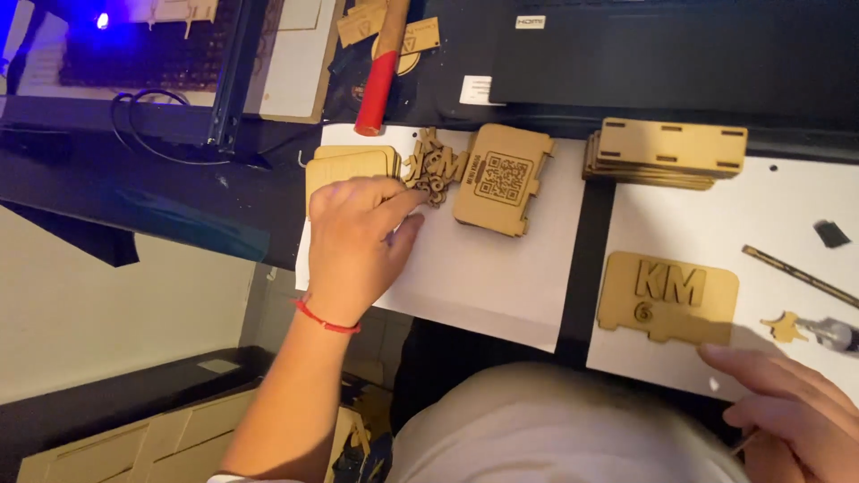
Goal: Assembling laser-cut wooden components by applying glue to small pieces and attaching them to a base.
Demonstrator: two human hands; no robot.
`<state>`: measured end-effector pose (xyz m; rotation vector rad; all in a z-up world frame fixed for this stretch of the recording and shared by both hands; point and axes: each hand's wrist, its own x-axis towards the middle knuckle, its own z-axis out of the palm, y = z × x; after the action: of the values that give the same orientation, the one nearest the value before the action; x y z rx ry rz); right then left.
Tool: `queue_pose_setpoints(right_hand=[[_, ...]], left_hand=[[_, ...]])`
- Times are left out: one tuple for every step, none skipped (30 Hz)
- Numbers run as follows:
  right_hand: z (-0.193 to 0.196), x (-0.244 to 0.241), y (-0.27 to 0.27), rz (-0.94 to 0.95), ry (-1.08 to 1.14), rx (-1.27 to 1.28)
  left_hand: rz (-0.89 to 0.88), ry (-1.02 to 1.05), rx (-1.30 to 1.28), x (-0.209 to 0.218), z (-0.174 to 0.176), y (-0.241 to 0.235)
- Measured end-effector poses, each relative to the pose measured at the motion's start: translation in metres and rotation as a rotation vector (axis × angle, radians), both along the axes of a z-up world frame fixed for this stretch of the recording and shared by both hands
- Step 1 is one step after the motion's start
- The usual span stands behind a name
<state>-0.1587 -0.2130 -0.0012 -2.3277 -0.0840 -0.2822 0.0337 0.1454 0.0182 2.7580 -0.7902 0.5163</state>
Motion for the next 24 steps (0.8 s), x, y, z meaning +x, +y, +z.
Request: queue_pose_setpoints(right_hand=[[-0.005,-0.003,-0.008,-0.006,-0.002,0.002],[-0.009,-0.007,-0.016,0.074,0.003,-0.026],[-0.015,-0.009,-0.023,0.153,0.005,-0.053],[-0.014,-0.008,-0.026,0.147,0.000,-0.049],[-0.013,-0.009,-0.028,0.222,0.005,-0.023],[-0.012,-0.009,-0.031,0.298,0.011,0.002],[-0.007,-0.013,-0.027,0.286,0.009,0.005],[-0.002,-0.016,-0.024,0.223,0.042,-0.023],[0.002,-0.020,-0.021,0.161,0.076,-0.050],[0.012,-0.019,-0.012,0.150,0.076,-0.048],[0.024,-0.019,-0.005,0.060,0.146,-0.023],[0.035,-0.018,0.003,-0.029,0.215,0.004],[0.028,-0.023,0.000,-0.041,0.219,0.001],[0.022,-0.028,-0.002,-0.037,0.190,0.032],[0.016,-0.030,-0.004,-0.027,0.157,0.064],[0.015,-0.031,-0.007,-0.032,0.157,0.061],[0.013,-0.033,-0.010,-0.006,0.140,0.055],[0.011,-0.035,-0.012,0.019,0.123,0.048],[0.010,-0.036,-0.013,0.018,0.127,0.046],[0.009,-0.038,-0.014,0.012,0.145,0.070],[0.007,-0.038,-0.014,0.004,0.158,0.096],[0.001,-0.037,-0.016,0.002,0.157,0.095],[-0.004,-0.039,-0.019,0.056,0.114,0.085],[-0.009,-0.040,-0.023,0.109,0.072,0.075]], left_hand=[[-0.006,-0.002,0.002,0.001,-0.001,-0.002],[-0.035,-0.040,-0.016,0.003,-0.003,-0.004],[-0.065,-0.082,-0.033,0.006,-0.003,-0.006],[-0.072,-0.087,-0.029,0.005,-0.003,-0.007],[-0.054,-0.083,-0.019,0.004,-0.004,-0.008],[-0.035,-0.080,-0.008,0.004,-0.004,-0.010],[-0.047,-0.082,-0.006,0.004,-0.006,-0.010],[-0.034,-0.086,-0.003,0.004,-0.007,-0.011],[-0.021,-0.090,0.000,0.004,-0.010,-0.012],[-0.032,-0.090,0.001,0.005,-0.006,-0.015],[-0.028,-0.069,-0.014,0.005,-0.003,-0.018],[-0.023,-0.047,-0.028,0.005,0.000,-0.022],[-0.034,-0.044,-0.032,0.003,-0.002,-0.023],[-0.014,-0.050,-0.030,0.002,-0.004,-0.023],[0.011,-0.060,-0.026,0.001,-0.004,-0.022],[0.007,-0.060,-0.029,0.003,-0.004,-0.022],[-0.019,-0.067,0.003,0.003,-0.005,-0.021],[-0.044,-0.073,0.036,0.003,-0.005,-0.019],[-0.045,-0.069,0.033,0.003,-0.006,-0.020],[-0.041,-0.090,0.027,0.002,-0.006,-0.020],[-0.039,-0.116,0.022,0.002,-0.006,-0.020],[-0.041,-0.117,0.021,0.003,-0.002,-0.018],[-0.055,-0.092,0.032,0.004,0.001,-0.020],[-0.070,-0.067,0.043,0.005,0.004,-0.021]])
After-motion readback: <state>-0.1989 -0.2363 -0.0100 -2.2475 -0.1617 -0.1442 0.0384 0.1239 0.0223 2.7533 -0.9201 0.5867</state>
